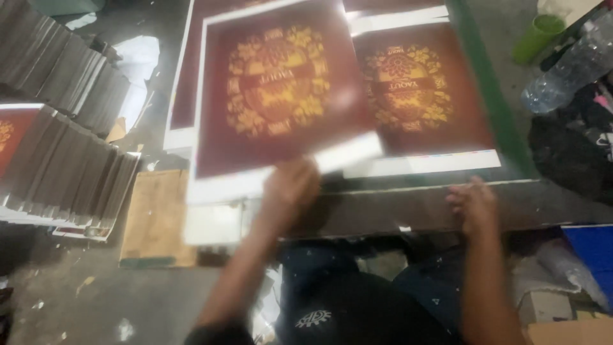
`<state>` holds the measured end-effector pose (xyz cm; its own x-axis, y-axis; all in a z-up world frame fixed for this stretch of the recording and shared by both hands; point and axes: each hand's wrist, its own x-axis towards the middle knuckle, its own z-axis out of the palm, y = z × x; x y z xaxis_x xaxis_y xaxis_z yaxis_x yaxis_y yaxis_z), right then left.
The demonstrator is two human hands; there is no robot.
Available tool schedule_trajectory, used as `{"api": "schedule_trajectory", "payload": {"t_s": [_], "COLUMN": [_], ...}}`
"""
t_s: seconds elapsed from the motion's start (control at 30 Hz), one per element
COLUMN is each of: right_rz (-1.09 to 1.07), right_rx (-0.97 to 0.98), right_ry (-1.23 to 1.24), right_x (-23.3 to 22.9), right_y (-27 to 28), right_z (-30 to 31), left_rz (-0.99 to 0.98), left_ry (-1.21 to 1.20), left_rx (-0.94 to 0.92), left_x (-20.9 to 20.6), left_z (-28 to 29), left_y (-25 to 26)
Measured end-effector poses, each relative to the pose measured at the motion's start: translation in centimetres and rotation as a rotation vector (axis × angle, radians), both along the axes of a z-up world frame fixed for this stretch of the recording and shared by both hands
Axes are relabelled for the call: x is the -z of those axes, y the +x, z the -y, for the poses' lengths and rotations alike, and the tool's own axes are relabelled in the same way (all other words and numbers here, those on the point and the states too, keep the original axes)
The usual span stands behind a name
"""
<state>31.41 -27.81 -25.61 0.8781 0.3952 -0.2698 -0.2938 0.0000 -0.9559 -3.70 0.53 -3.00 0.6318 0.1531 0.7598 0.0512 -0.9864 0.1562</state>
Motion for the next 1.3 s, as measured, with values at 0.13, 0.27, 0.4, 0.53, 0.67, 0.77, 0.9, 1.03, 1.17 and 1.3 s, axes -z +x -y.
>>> {"api": "schedule_trajectory", "payload": {"t_s": [0.13,0.27,0.4,0.53,0.67,0.77,0.9,1.03,1.17,1.3], "right_rz": [-0.017,-0.142,-0.251,-0.043,0.031,0.329,-0.005,0.007,-0.069,-0.158], "right_rx": [-0.329,-0.551,-0.483,-0.298,0.038,-0.051,0.164,0.196,0.305,0.332], "right_ry": [-0.133,0.297,0.471,0.549,0.297,0.074,0.158,0.165,-0.007,-0.012], "right_x": [-9.3,-5.1,-8.5,-8.1,-5.8,-5.0,-7.7,-3.1,-6.2,-2.7], "right_y": [-10.3,-14.0,-13.2,-10.1,-7.3,-6.2,-6.8,-5.0,-6.4,-5.2], "right_z": [-3.5,-4.4,-4.2,-1.7,1.4,4.9,6.0,9.9,10.3,12.1], "left_rz": [-0.017,-0.094,-0.189,-0.189,-0.467,-0.446,-0.472,-0.664,-0.676,-0.724], "left_ry": [0.009,-0.068,-0.074,-0.045,-0.146,-0.191,-0.059,-0.087,-0.014,0.009], "left_rx": [0.104,0.200,0.263,0.232,-0.097,-0.307,-0.418,-0.521,-0.517,-0.478], "left_x": [2.0,2.4,1.1,-1.5,-3.1,1.4,2.7,2.9,3.3,0.4], "left_z": [4.8,8.0,9.3,7.5,2.4,-5.0,-9.7,-11.0,-11.8,-12.2], "left_y": [1.9,4.5,5.5,5.4,5.1,5.2,4.7,4.3,3.6,3.8]}}
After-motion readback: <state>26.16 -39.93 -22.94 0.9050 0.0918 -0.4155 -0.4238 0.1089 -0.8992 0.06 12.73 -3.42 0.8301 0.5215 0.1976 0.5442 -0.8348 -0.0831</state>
